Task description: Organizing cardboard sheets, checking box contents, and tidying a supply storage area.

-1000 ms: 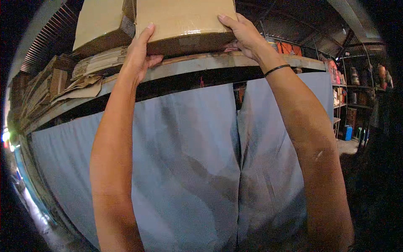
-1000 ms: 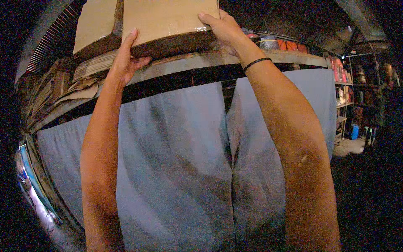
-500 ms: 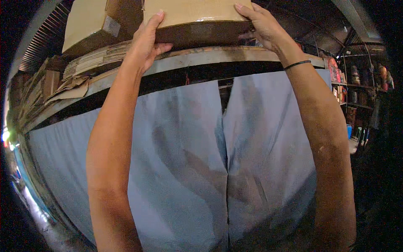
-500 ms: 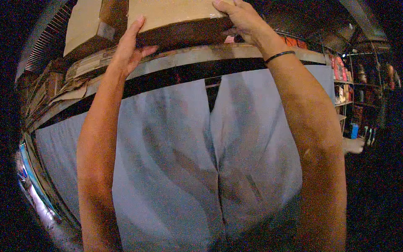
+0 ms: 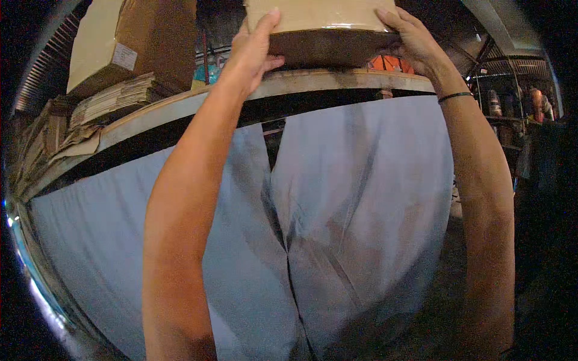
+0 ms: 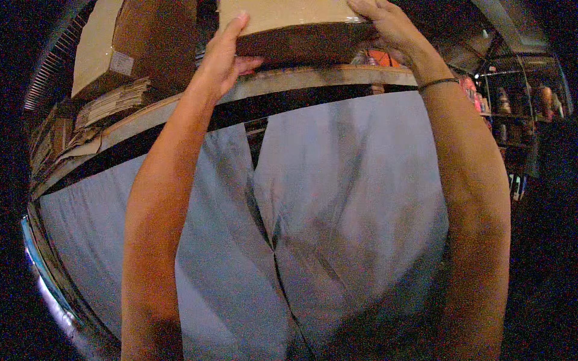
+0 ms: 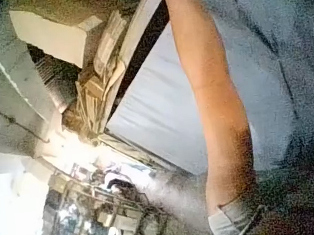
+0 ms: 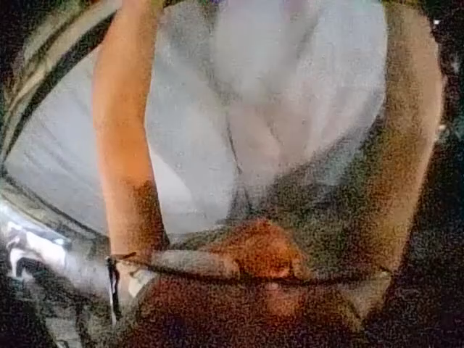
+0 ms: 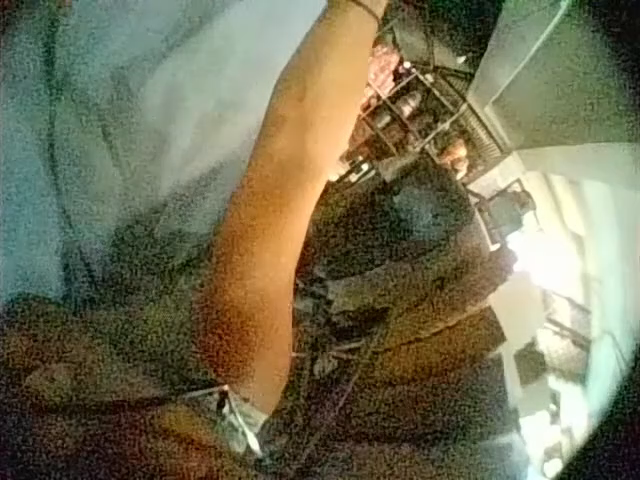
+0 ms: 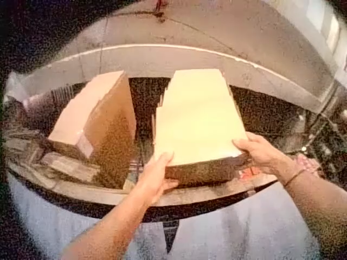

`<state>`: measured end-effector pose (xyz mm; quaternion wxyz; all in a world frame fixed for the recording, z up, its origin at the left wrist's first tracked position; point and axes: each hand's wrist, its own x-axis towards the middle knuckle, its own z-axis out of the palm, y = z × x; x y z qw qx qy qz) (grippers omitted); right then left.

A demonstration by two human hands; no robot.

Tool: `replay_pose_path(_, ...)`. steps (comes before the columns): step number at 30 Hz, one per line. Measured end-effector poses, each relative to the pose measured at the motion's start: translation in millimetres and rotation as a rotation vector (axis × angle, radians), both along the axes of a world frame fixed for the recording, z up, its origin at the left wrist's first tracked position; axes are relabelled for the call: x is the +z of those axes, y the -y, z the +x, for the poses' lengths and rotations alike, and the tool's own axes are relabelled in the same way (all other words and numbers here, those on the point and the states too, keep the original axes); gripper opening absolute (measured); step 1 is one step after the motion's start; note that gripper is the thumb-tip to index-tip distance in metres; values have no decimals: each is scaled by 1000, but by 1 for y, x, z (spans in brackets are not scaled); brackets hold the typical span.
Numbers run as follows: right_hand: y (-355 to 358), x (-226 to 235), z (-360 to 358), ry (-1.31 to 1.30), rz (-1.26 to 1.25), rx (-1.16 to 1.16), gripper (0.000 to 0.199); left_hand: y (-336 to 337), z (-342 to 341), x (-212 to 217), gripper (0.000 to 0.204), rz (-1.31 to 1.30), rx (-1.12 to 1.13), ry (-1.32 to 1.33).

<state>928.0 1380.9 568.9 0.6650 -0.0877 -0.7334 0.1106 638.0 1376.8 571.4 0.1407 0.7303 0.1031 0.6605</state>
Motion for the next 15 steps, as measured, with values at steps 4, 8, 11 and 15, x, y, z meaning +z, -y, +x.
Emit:
replay_pose_path(4, -2, -4, 24, -18, -39, -5, 47, 20, 29, -10, 69, -4, -16, -68)
replay_pose_path(8, -14, 4, 57, -117, -34, -43, 44, 1, 68, 6, 61, -81, -24, -5)
replay_pose_path(11, -4, 1, 50, -205, -54, -2, 37, 6, 75, 0, 82, -81, -69, -38)
replay_pose_path(15, -43, 3, 76, -159, -49, -10, 49, -32, 103, -3, 100, -49, 88, 71)
